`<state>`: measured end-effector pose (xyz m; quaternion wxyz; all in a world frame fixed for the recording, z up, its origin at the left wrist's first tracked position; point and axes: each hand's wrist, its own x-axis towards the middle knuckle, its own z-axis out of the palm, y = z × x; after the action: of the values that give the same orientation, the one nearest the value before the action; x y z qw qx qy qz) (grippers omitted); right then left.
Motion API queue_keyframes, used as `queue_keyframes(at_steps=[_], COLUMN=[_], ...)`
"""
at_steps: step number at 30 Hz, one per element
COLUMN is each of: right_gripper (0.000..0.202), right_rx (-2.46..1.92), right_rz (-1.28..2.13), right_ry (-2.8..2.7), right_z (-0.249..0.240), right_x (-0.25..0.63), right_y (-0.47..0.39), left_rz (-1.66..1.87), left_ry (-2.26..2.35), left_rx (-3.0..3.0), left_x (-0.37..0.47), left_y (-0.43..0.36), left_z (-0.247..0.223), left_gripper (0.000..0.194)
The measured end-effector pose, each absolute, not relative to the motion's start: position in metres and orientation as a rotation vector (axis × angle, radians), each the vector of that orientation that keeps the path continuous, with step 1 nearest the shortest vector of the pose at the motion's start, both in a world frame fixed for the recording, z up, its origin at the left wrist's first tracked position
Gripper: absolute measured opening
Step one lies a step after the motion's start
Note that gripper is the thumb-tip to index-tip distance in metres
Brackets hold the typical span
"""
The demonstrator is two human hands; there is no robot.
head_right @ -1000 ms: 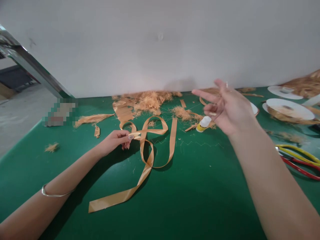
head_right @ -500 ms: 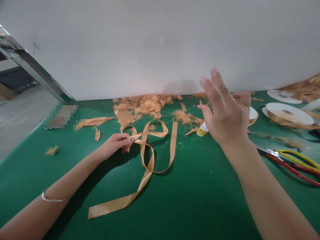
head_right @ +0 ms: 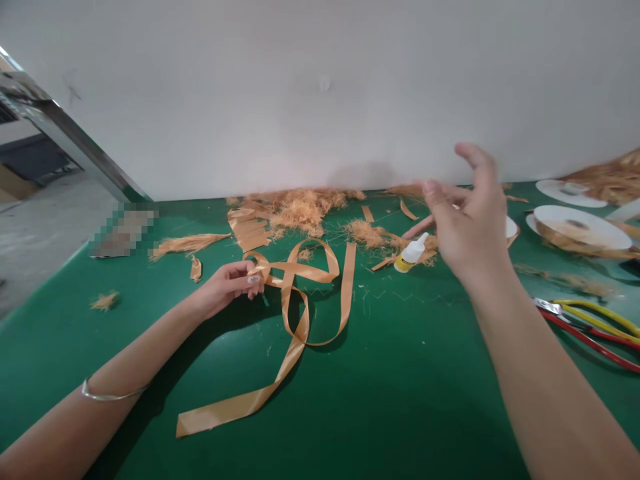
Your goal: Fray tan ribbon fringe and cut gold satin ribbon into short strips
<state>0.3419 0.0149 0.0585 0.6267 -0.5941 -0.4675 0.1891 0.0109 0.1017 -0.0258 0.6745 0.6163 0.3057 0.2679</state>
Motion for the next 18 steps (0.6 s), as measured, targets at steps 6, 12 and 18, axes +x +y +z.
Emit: queue_keyframes(at_steps=[6, 12, 18], right_gripper=[0.024, 0.026, 0.055], right_rx=[-1.150, -1.033, -0.988], right_rz=[0.900, 0.898, 0.655], right_ry=[-0.930, -0.865, -1.143], right_z=[0.0607, 0.0594, 0.0546], right_x=[0.3404, 0.3354, 0.3324], right_y=[0.0193, 0.0196, 0.0257], left_rz=[0.607, 0.619, 0.609], left_ry=[0.662, 0.677, 0.708], left_rx=[1.278, 1.227, 1.239], left_x=[0.0090, 0.0101, 0.0109], left_y=[0.1038, 0.1038, 0.1040], left_z=[-0.0264, -0.0281, -0.0284], left_gripper=[0.022, 0.019, 0.020])
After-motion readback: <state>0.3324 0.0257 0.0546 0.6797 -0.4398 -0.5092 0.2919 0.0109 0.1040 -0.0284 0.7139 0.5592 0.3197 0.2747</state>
